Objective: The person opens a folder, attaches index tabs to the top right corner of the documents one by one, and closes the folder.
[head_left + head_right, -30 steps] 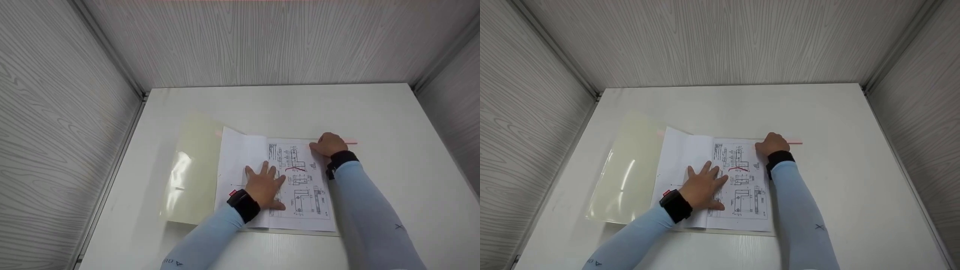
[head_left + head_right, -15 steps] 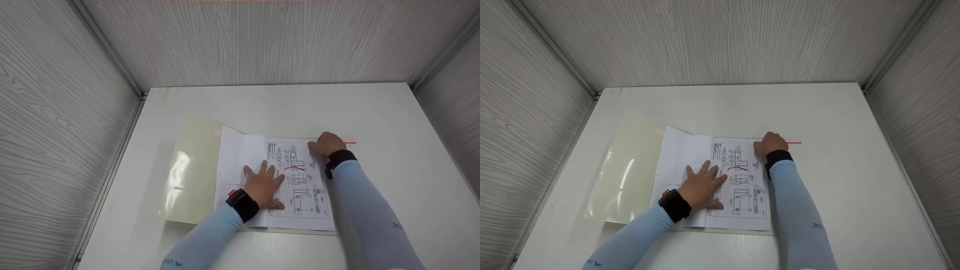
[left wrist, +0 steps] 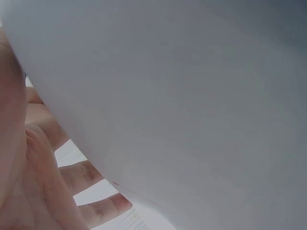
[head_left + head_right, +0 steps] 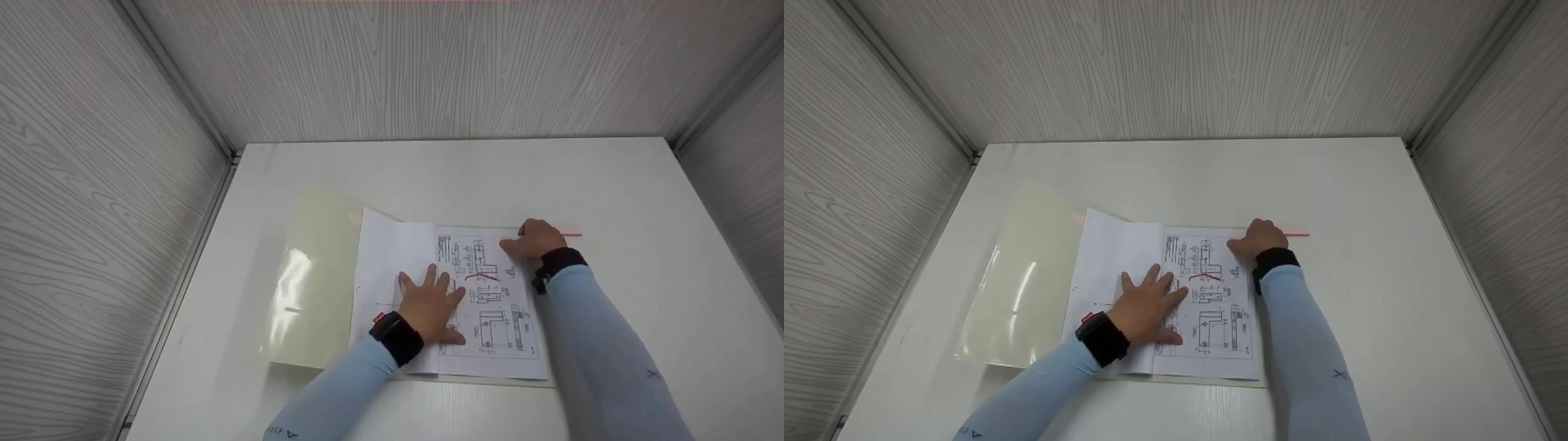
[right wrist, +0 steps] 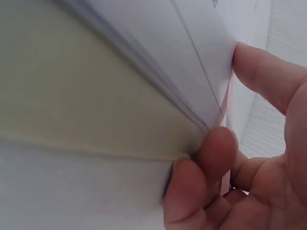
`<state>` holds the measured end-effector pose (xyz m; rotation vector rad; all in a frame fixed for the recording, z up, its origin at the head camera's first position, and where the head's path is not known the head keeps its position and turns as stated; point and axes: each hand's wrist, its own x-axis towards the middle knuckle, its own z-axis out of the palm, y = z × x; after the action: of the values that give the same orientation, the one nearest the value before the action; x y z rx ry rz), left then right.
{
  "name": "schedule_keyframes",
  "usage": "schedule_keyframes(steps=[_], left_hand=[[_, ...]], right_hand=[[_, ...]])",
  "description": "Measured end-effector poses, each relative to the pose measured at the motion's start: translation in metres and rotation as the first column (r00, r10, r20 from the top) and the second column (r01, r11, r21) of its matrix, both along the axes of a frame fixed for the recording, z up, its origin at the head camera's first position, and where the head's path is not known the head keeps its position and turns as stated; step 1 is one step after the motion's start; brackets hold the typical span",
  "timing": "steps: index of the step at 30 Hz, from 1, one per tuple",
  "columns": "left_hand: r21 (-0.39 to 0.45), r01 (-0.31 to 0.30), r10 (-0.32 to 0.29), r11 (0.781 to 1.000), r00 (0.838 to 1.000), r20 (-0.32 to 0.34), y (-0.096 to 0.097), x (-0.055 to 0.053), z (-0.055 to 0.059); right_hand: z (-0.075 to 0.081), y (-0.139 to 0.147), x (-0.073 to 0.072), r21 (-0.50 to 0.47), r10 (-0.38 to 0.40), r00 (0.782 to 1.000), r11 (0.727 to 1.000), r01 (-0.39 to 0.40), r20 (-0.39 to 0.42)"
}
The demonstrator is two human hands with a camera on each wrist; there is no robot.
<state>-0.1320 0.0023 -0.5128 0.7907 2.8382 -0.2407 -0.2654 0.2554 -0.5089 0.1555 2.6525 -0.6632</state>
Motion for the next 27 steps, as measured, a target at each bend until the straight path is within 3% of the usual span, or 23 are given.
schedule_keyframes(steps=[8, 19, 27], left_hand=[[-0.009, -0.002, 0.002, 1.000, 1.000, -0.003, 0.002, 0.000, 0.002], [0.013, -0.006, 0.005, 1.000, 1.000, 0.019, 0.002, 0.002, 0.002], [0.034, 0.002, -0.003, 0.999, 1.000, 0.004, -0.001, 0.002, 0.002]], right_hand=[[-0.001, 0.011, -0.001, 0.007, 0.053, 0.998, 0.999, -0.053, -0.028], [-0.005, 0.017, 0.003, -0.085, 0.006, 1.000, 0.996, -0.007, -0.009], [-0.004, -0.001, 0.007, 0.017, -0.020, 0.992, 1.000, 0.022, -0.124]])
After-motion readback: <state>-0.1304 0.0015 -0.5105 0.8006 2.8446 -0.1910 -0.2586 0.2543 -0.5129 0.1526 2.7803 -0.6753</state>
